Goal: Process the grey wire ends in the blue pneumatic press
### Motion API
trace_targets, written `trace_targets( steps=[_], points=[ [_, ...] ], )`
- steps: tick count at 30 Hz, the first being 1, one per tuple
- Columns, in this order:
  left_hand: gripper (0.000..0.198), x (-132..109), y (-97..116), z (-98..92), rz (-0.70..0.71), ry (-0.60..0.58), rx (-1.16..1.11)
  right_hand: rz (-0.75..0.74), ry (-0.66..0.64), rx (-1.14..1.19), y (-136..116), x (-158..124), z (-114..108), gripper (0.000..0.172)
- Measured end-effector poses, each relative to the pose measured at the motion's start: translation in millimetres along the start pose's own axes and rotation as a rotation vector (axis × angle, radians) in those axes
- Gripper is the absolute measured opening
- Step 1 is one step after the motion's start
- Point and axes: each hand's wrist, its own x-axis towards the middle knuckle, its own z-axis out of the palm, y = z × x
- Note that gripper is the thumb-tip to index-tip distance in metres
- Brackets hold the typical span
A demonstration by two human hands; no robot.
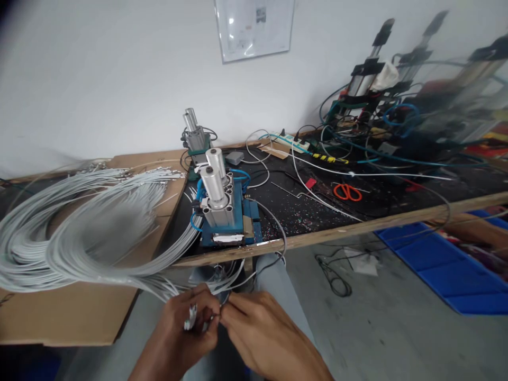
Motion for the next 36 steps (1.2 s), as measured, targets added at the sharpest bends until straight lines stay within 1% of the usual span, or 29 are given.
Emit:
trace_targets(
  steps=[1,3,6,7,8,9,10,11,12,14,16,17,18,19,21,22,24,26,27,29,33,36],
  points=[
    [0.021,-0.2,1.2,0.0,-0.021,0.005,-0.032,-0.004,0.013,0.014,-0.1,-0.3,-0.3,0.024],
    [0.019,-3.6,0.6,2.0,-0.098,0.040,-0.115,0.047,0.090,0.158,-4.4,0.5,7.1,0.027],
    [0.017,-12.4,-5.6,7.9,-0.248,0.128,-0.196,0.241,0.244,0.552,-16.6,3.8,35.3,0.038],
    [0.018,-14.7,-7.8,9.1,-0.280,0.145,-0.203,0.313,0.277,0.675,-20.1,5.0,45.2,0.041],
    [0.018,-15.9,-9.4,9.3,-0.302,0.157,-0.206,0.348,0.292,0.742,-22.4,6.1,53.0,0.043],
    [0.018,-16.1,-10.3,8.1,-0.312,0.159,-0.202,0.352,0.319,0.738,-23.3,6.9,57.4,0.044],
    [0.017,-15.3,-10.4,5.6,-0.308,0.147,-0.193,0.318,0.324,0.681,-22.7,7.4,57.9,0.044],
    [0.017,-13.9,-9.6,2.0,-0.297,0.129,-0.182,0.253,0.311,0.571,-20.6,7.6,54.3,0.042],
    [0.017,-12.2,-8.3,-2.0,-0.279,0.105,-0.171,0.173,0.282,0.432,-17.4,7.5,47.3,0.040],
    [0.021,-9.2,-4.8,-9.1,-0.227,0.013,-0.132,0.012,0.174,0.168,-10.0,6.6,28.4,0.037],
    [0.027,-8.2,-1.6,-11.2,-0.169,-0.068,-0.076,-0.056,0.120,0.034,-5.2,5.2,12.8,0.037],
    [0.027,-8.4,-0.5,-9.7,-0.161,-0.072,-0.061,-0.044,0.126,0.045,-4.7,4.5,9.6,0.037],
    [0.026,-9.3,0.0,-6.8,-0.186,-0.034,-0.085,-0.005,0.148,0.114,-5.6,4.0,10.3,0.036],
    [0.023,-10.6,0.0,-2.8,-0.242,0.037,-0.144,0.063,0.182,0.235,-7.8,3.7,15.0,0.037],
    [0.017,-14.9,-1.8,6.2,-0.387,0.187,-0.302,0.231,0.259,0.585,-14.4,4.1,34.3,0.041],
    [0.016,-17.7,-3.4,10.1,-0.462,0.236,-0.383,0.325,0.301,0.784,-18.0,4.9,46.8,0.044],
    [0.018,-23.9,-6.8,15.0,-0.582,0.258,-0.516,0.441,0.357,1.097,-24.4,8.0,71.4,0.049],
    [0.026,-29.2,-9.1,15.6,-0.663,0.251,-0.609,0.492,0.407,1.286,-28.7,12.1,88.9,0.054],
    [0.031,-30.9,-9.3,14.8,-0.691,0.250,-0.643,0.501,0.421,1.339,-30.1,14.0,93.9,0.056],
    [0.039,-32.1,-7.4,12.4,-0.709,0.254,-0.672,0.504,0.426,1.381,-31.7,16.7,96.8,0.057],
    [0.045,-28.7,0.1,10.2,-0.726,0.279,-0.724,0.508,0.398,1.377,-33.3,17.0,89.8,0.054],
    [0.048,-27.5,1.4,11.8,-0.732,0.285,-0.682,0.525,0.393,1.382,-34.4,15.0,87.3,0.053]
  ],
)
